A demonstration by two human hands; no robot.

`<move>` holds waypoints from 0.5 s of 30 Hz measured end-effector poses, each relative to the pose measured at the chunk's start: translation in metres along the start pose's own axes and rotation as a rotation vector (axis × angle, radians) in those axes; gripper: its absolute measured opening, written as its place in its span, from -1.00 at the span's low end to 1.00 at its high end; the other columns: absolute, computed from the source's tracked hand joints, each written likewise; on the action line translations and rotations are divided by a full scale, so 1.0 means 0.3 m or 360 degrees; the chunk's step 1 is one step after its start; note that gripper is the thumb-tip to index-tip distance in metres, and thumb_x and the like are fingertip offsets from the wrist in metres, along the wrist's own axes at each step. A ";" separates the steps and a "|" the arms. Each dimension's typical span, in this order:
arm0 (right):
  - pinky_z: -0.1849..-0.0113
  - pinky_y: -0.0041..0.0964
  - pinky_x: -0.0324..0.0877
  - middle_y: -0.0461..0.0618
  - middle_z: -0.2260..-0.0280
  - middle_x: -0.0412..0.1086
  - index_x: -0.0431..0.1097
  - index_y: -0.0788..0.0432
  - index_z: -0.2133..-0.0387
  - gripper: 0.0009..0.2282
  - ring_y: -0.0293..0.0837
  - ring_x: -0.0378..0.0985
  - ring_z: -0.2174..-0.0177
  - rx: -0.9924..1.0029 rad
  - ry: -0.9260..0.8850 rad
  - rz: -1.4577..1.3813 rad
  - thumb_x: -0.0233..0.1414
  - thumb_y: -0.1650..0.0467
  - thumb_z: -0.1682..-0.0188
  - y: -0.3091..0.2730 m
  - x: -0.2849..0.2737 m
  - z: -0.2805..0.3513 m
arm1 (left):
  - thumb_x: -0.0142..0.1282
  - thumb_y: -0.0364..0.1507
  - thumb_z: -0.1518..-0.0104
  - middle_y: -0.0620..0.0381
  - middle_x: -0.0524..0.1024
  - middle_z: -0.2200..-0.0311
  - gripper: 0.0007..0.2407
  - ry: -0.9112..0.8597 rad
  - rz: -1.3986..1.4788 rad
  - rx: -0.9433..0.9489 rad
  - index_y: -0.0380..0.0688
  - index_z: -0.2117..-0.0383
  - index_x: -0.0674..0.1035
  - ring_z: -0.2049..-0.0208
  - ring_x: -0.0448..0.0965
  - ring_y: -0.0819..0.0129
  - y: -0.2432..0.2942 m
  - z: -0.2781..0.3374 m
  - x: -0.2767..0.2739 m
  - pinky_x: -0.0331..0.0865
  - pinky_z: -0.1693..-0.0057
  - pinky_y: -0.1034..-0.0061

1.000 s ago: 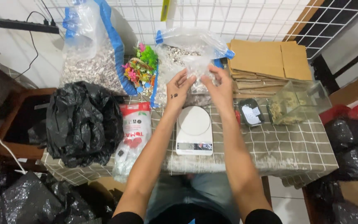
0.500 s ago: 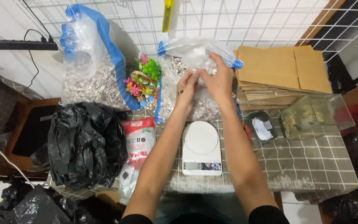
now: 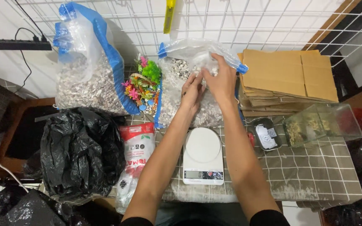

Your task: Scooping gravel from a large bag into a small bag on a digital scale to reach a specific weight.

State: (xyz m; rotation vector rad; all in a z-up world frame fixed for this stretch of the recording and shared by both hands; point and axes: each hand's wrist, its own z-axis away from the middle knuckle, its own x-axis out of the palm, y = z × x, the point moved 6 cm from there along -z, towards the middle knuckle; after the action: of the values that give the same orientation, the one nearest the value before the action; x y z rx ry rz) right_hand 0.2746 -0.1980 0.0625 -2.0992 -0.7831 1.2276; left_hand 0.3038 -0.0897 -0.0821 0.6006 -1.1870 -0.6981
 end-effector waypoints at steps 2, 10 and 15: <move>0.04 0.11 0.45 0.20 0.10 0.54 0.46 0.00 -0.04 -0.57 0.25 0.54 0.04 -0.0033 0.0024 -0.0024 0.30 0.33 0.15 0.004 0.010 -0.005 | 0.27 -0.32 -0.20 -0.02 0.29 -0.12 -0.47 -0.0034 0.0006 0.0000 -0.17 -0.28 0.34 -0.19 0.26 0.15 0.030 0.012 0.015 0.25 -0.29 0.18; -0.02 0.06 0.42 0.19 0.04 0.52 0.49 0.08 -0.05 -0.59 0.22 0.50 -0.01 -0.0216 0.0040 -0.0139 0.27 0.42 0.12 -0.003 0.024 0.008 | 0.15 -0.40 -0.26 -0.20 0.16 -0.30 -0.40 -0.0052 0.0072 0.0089 -0.15 -0.40 0.14 -0.36 0.12 -0.05 0.059 0.051 0.032 0.01 -0.35 -0.07; -0.02 0.04 0.43 0.10 0.06 0.54 0.51 0.03 -0.02 -0.60 0.15 0.54 0.01 -0.0237 0.0058 -0.0170 0.28 0.41 0.14 0.006 0.029 0.005 | 0.16 -0.36 -0.27 0.21 0.49 -0.07 -0.66 -0.0064 -0.0075 0.0139 0.10 -0.19 0.49 -0.11 0.43 0.35 0.024 -0.014 0.011 0.28 -0.19 0.42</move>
State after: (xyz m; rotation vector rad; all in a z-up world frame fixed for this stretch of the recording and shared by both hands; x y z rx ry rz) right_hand 0.2770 -0.1926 0.0559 -2.1603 -0.9836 1.1014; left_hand 0.3096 -0.0871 -0.0758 0.6918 -1.2491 -0.7035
